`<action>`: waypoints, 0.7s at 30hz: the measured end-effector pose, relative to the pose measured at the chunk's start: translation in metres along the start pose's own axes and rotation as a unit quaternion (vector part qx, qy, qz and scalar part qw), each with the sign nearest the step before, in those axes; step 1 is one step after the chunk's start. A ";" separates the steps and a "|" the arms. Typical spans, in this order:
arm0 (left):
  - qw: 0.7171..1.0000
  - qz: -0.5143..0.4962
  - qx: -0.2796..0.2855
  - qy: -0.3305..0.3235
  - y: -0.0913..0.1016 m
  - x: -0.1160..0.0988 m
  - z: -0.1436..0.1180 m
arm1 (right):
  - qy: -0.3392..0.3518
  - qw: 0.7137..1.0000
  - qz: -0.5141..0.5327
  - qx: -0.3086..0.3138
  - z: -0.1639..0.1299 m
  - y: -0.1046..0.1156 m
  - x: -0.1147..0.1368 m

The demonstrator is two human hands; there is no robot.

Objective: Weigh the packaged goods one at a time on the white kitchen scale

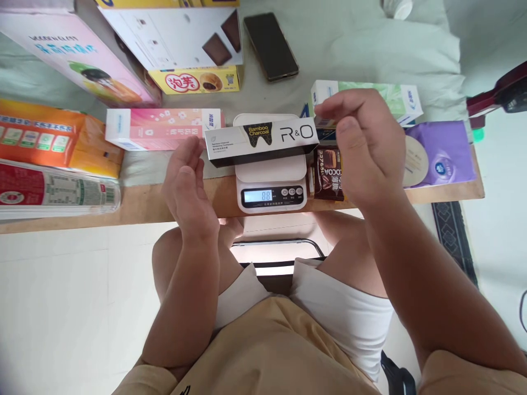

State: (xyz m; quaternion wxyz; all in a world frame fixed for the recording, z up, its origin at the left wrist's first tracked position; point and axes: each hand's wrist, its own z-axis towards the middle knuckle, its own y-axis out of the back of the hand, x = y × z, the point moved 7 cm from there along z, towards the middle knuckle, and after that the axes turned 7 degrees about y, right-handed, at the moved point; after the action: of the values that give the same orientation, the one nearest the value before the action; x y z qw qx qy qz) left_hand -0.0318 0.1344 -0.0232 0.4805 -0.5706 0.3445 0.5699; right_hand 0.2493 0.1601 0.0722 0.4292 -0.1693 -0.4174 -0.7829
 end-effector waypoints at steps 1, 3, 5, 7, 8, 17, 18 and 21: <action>1.000 0.001 0.000 0.000 0.000 0.000 0.000 | 0.010 1.000 -0.013 0.015 0.003 -0.002 0.003; 1.000 0.004 0.001 0.000 0.001 0.000 0.000 | 0.034 0.998 -0.027 0.048 0.010 -0.007 0.012; 1.000 0.005 -0.003 -0.002 0.002 -0.001 0.001 | 0.047 0.989 -0.075 0.117 0.019 -0.018 0.018; 1.000 0.004 -0.013 -0.008 0.003 -0.001 0.001 | 0.065 0.971 -0.114 0.201 0.026 -0.033 0.023; 1.000 0.004 -0.016 -0.011 0.004 -0.001 0.001 | 0.075 0.959 -0.125 0.244 0.028 -0.042 0.025; 0.999 0.025 -0.013 -0.022 0.004 -0.002 -0.002 | 0.064 0.925 -0.053 0.371 0.039 -0.093 0.005; 0.999 0.027 -0.011 -0.024 0.004 -0.002 -0.002 | 0.056 0.925 -0.047 0.373 0.039 -0.097 0.002; 0.999 0.030 -0.003 -0.028 0.003 -0.004 -0.003 | 0.044 0.921 -0.071 0.381 0.040 -0.104 0.003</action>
State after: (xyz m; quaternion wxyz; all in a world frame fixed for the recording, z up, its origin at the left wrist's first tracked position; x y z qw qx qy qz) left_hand -0.0341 0.1299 -0.0201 0.4713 -0.5449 0.3463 0.6009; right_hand 0.1594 0.2196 0.0448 0.4226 0.0716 -0.6760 -0.5994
